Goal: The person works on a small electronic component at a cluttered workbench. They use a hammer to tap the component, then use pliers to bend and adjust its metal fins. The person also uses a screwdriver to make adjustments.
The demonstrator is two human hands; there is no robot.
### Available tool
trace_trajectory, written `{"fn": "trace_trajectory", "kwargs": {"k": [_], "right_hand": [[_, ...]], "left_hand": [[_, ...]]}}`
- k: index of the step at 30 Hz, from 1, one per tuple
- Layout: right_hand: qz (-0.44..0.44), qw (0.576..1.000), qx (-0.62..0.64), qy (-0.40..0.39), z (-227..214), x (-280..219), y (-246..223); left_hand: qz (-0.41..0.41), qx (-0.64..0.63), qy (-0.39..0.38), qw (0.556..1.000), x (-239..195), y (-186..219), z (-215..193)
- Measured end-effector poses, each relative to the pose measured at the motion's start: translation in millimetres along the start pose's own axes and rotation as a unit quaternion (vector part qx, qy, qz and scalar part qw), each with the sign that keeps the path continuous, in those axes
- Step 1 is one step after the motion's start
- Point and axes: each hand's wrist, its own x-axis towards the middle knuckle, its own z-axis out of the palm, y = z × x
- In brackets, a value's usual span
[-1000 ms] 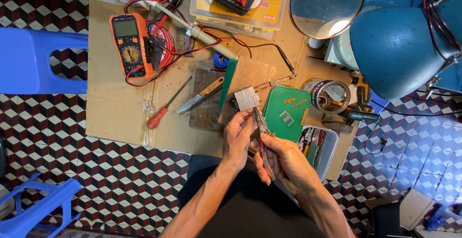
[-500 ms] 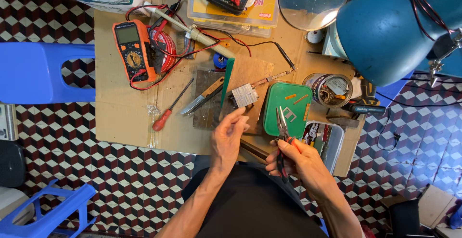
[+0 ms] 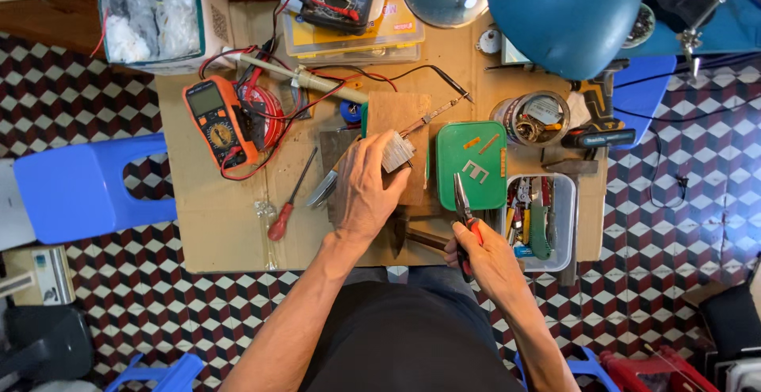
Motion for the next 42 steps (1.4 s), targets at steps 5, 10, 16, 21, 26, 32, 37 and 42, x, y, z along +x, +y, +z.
{"fn": "trace_trajectory", "kwargs": {"k": [5,10,16,21,26,32,37,42], "right_hand": [[0.002,0.998,0.053,0.044,16,3,21],[-0.004,0.995,-0.006,0.101,28,20,31],[-0.137,0.935,-0.243,0.221,24,45,35],[-0.075,0.979,-0.112,0.154,22,40,25],[-0.018,0.997,0.066,0.036,24,26,5],[-0.065,0.986,0.027,-0.154,1,15,-15],[-0.002,0.983,0.019,-0.181,-1,23,-24],[0.050,0.980,0.053,-0.184,-1,32,-26]], "left_hand": [[0.016,-0.021,0.021,0.999,2,-14,6],[0.032,-0.027,0.031,0.999,4,-17,9],[0.027,-0.035,0.028,0.999,3,-14,6],[0.024,-0.020,0.028,0.999,4,-14,4],[0.019,-0.032,0.011,0.999,5,-16,5],[0.007,-0.045,0.001,0.999,3,-17,4],[0.014,-0.055,0.009,0.998,3,-16,3],[0.014,-0.055,0.011,0.998,4,-15,3]]}}
